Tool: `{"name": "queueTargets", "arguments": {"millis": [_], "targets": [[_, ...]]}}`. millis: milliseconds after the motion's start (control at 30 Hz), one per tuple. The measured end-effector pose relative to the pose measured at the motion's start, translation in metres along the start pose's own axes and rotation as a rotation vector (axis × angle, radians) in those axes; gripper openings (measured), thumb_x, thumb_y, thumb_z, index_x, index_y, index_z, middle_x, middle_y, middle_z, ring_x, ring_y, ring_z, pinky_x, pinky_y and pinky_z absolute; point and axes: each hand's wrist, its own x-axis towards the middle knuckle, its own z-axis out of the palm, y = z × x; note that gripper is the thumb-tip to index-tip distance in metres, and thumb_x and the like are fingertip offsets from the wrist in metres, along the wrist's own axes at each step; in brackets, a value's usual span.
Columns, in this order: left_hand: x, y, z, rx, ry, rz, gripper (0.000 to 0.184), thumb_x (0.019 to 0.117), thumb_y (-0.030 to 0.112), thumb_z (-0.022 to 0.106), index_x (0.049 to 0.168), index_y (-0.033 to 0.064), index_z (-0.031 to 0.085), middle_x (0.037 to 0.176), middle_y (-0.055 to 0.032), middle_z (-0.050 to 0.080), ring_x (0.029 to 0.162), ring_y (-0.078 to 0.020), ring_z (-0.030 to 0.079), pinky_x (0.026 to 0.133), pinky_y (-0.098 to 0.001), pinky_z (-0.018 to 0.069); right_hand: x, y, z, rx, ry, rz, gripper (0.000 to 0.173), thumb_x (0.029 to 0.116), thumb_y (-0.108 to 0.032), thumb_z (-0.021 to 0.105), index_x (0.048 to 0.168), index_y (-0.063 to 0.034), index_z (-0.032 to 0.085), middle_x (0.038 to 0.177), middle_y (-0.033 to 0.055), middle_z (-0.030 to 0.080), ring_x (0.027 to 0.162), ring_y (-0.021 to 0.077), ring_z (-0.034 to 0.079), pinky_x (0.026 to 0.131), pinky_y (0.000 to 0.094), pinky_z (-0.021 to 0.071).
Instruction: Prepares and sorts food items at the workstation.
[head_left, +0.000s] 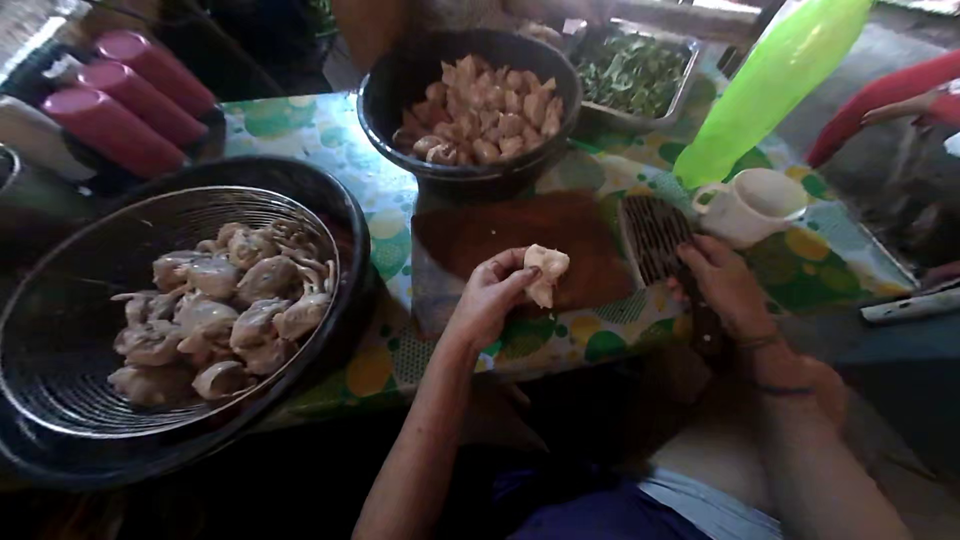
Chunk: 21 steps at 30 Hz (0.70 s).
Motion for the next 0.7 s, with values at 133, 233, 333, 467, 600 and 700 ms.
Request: {"name": "queueTargets", "arguments": {"millis": [133,233,333,467,600,700], "targets": [[0.006,-0.013,0.007,0.028,0.050,0.029,0.018,0.1016,0.002,0.056,0.118,0.0023,0.063,0.098,-0.0051,0.069,0.085,-0.0120,0.068,0.079,-0.0294,0.0592,0.004,0.005,-0.002,-0.424,0.304,-0.283,0.041,0.1070,-0.031,0.052,0.128,0.0011,0.066,0.124,0.0342,0.062,0.115,0.0563,0.059,0.092,0.0732,0.0441],[0.007,-0.018,0.006,0.045,0.025,0.051,0.020,0.1002,0.000,0.055,0.118,0.0037,0.063,0.095,-0.0024,0.070,0.082,-0.0092,0.068,0.077,-0.0272,0.0593,-0.011,-0.010,0.007,-0.304,0.299,-0.498,0.032,0.1050,-0.024,0.057,0.120,0.0011,0.070,0.116,0.0281,0.064,0.106,0.0453,0.064,0.087,0.0607,0.0525],[0.007,-0.020,0.002,0.035,-0.014,0.055,0.021,0.1001,-0.001,0.054,0.119,0.0041,0.063,0.096,-0.0021,0.071,0.083,-0.0093,0.069,0.077,-0.0267,0.0599,-0.032,-0.020,0.038,-0.137,0.190,-0.694,0.023,0.0990,-0.023,0.066,0.107,-0.0041,0.076,0.107,0.0179,0.068,0.102,0.0333,0.064,0.085,0.0492,0.0538],[0.006,-0.024,-0.003,0.069,-0.078,0.091,0.023,0.0973,0.002,0.059,0.119,0.0061,0.065,0.096,0.0000,0.072,0.084,-0.0076,0.069,0.077,-0.0259,0.0600,-0.040,-0.021,0.072,-0.066,0.098,-0.791,0.028,0.0948,-0.032,0.070,0.109,-0.0094,0.078,0.113,0.0144,0.068,0.114,0.0338,0.060,0.093,0.0525,0.0464],[0.001,-0.016,0.005,0.111,-0.094,0.087,0.022,0.0936,-0.004,0.061,0.113,0.0052,0.066,0.093,0.0013,0.073,0.082,-0.0056,0.069,0.077,-0.0234,0.0593,-0.039,-0.022,0.077,-0.015,0.062,-0.811,0.026,0.0946,-0.032,0.070,0.109,-0.0110,0.077,0.114,0.0114,0.068,0.115,0.0296,0.059,0.096,0.0515,0.0432],[-0.002,-0.010,0.013,0.128,-0.051,0.069,0.021,0.0927,-0.010,0.059,0.106,0.0044,0.066,0.086,0.0033,0.072,0.076,-0.0030,0.068,0.072,-0.0206,0.0580,-0.038,-0.022,0.079,-0.001,0.041,-0.832,0.018,0.0949,-0.027,0.069,0.103,-0.0135,0.078,0.112,0.0080,0.068,0.116,0.0264,0.058,0.097,0.0496,0.0417]]}}
